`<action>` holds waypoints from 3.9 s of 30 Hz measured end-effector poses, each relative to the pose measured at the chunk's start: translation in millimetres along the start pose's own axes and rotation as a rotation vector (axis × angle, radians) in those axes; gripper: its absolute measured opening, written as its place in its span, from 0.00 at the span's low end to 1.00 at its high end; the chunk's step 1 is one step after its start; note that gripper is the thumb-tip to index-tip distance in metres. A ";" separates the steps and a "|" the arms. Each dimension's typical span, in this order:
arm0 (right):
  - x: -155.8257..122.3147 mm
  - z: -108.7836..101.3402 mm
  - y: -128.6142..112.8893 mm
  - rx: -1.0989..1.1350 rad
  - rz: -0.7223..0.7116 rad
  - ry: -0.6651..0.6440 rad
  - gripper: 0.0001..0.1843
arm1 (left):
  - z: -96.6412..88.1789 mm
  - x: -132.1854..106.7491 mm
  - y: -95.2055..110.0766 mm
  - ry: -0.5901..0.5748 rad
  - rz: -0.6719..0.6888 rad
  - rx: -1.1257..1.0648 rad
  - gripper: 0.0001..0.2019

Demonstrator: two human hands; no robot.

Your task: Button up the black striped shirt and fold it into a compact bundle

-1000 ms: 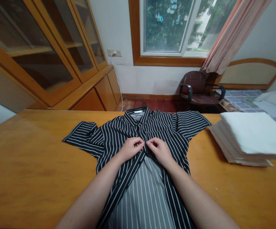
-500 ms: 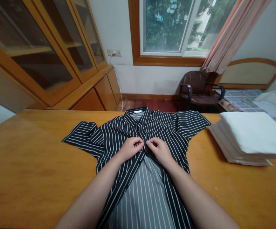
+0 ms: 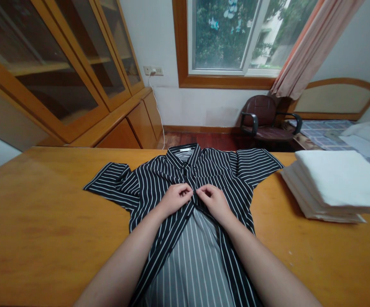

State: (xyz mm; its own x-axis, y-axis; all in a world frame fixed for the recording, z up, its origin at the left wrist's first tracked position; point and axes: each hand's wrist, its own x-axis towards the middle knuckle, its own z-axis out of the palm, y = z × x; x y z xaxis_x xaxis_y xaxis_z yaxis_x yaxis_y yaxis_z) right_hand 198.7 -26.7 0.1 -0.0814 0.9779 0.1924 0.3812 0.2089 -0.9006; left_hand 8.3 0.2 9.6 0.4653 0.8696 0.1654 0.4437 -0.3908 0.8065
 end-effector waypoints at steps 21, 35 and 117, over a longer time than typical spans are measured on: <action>-0.6 -0.6 -1.2 0.013 0.012 -0.006 0.09 | 1.0 0.8 -3.1 0.021 -0.002 0.021 0.10; -0.4 0.0 -0.5 -0.024 -0.011 -0.009 0.09 | 2.0 1.5 -2.1 0.028 -0.057 -0.008 0.07; -0.2 2.4 2.9 -0.138 -0.102 -0.041 0.07 | 1.2 3.8 -9.7 -0.012 -0.088 -0.146 0.11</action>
State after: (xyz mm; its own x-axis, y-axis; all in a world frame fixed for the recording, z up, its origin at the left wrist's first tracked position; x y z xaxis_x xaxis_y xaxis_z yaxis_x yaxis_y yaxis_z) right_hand 197.7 -26.3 -3.5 -0.1622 0.9514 0.2617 0.4915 0.3079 -0.8146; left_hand 6.6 7.0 1.7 0.4389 0.8946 0.0846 0.3678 -0.2648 0.8914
